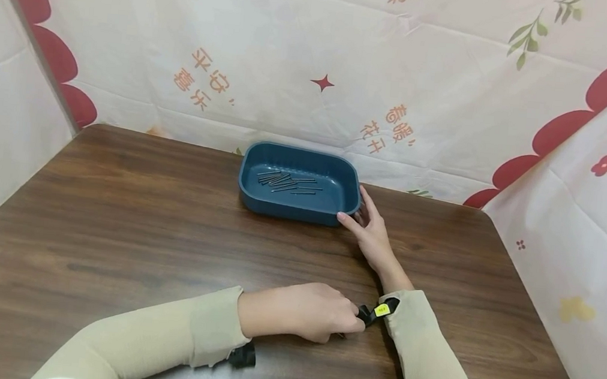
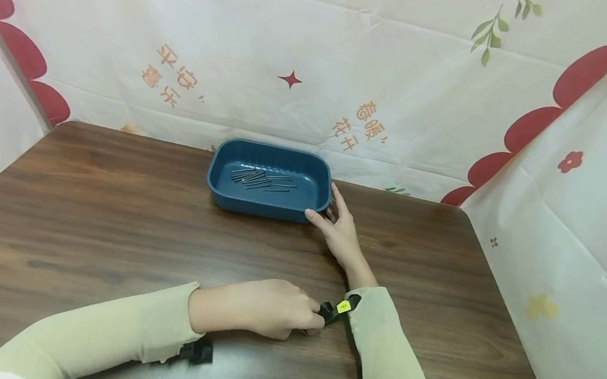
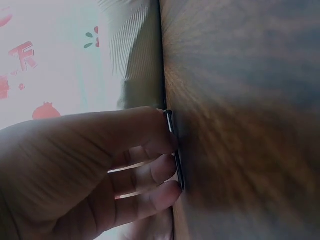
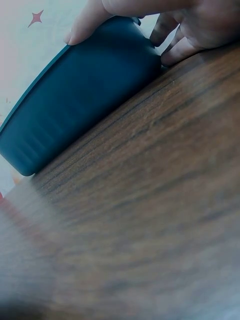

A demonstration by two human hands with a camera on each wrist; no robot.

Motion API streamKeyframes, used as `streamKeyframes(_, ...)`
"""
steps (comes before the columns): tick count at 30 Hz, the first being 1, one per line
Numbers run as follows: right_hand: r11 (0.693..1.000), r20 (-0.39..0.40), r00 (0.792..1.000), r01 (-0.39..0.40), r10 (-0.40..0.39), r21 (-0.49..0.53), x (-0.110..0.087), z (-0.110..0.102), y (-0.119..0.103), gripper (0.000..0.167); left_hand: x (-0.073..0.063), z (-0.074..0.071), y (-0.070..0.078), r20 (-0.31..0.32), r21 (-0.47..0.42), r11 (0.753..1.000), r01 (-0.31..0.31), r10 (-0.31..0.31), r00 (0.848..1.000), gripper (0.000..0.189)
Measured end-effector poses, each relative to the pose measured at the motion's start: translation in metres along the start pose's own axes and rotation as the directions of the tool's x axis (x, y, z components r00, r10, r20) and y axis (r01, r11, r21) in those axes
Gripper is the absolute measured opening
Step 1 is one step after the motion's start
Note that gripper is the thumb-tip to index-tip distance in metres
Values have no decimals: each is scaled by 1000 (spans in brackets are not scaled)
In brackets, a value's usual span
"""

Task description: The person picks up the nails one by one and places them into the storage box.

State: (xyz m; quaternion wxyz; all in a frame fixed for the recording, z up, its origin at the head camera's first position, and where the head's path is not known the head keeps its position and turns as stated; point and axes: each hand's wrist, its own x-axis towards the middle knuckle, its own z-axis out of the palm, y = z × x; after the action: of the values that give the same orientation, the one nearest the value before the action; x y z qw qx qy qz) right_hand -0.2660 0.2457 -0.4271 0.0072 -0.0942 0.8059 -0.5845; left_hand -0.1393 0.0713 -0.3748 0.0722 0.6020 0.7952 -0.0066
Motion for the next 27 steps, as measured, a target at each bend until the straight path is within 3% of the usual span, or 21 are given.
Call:
streamKeyframes(8, 1000, -2, 1000, -2, 2, 7, -2, 0, -1, 82, -1, 0, -3, -27, -22, 1000, -11, 11, 1000, 20)
streamKeyframes(15, 1000, 2, 1000, 10, -10, 14, -3, 1, -3, 82, -10, -15, -14, -104, -23, 1000, -15, 13, 995, 26)
streamKeyframes(22, 999, 2, 1000, 15, -15, 30, -2, 1, -3, 82, -21, -42, -37, -118, -42, 998, 47, -52, 992, 27)
streamKeyframes(27, 999, 26, 1000, 4, -5, 44, -3, 0, -2, 84, -28, -61, -63, -126, -155, 986, 68, -88, 988, 27)
